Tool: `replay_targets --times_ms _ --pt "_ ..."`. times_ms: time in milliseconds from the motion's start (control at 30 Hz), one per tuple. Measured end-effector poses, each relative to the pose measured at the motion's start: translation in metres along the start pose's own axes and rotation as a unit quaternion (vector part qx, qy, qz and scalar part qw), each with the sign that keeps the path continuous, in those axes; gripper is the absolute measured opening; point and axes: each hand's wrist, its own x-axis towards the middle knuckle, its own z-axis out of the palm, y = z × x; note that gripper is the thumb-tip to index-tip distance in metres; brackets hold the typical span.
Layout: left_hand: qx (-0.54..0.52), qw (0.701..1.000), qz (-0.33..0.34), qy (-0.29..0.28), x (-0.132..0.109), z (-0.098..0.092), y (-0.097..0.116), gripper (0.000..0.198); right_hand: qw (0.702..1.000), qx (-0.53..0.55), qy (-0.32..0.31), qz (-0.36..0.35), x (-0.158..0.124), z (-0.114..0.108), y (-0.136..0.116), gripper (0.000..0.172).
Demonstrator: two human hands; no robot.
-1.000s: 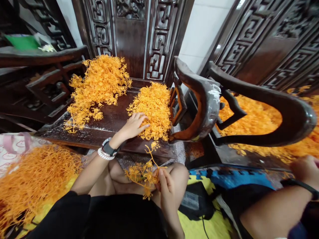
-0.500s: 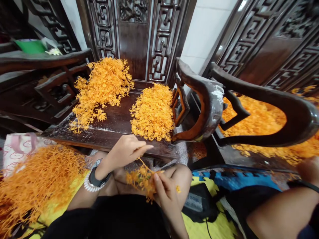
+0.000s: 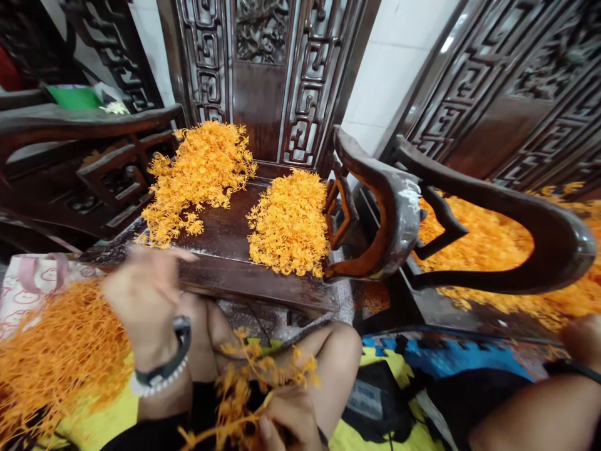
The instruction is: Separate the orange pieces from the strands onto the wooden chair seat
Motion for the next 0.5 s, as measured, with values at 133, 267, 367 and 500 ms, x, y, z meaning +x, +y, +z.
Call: replay_targets --times_ms 133,267,367,500 --pt "0.036 0.993 -0.056 0.102 0.035 0.001 -0.025 0.051 0.979 0.008 0.104 0.177 -0.024 0.004 0.026 0.042" --pt "0.069 0.967 -0.16 -0.187 0.02 0.041 -0.053 0.041 0.935 0.129 0.215 0.249 -0.009 0.005 0.026 0.043" --pt "0.135 0.917 -0.111 -0.359 -0.003 0.083 -0.072 0.023 0.904 0.245 0.245 0.252 0.014 0.006 0.018 0.042" --pt "0.161 0.878 -0.062 -0.446 -0.024 0.115 -0.088 0.025 0.887 0.315 0.258 0.219 0.029 0.009 0.015 0.037"
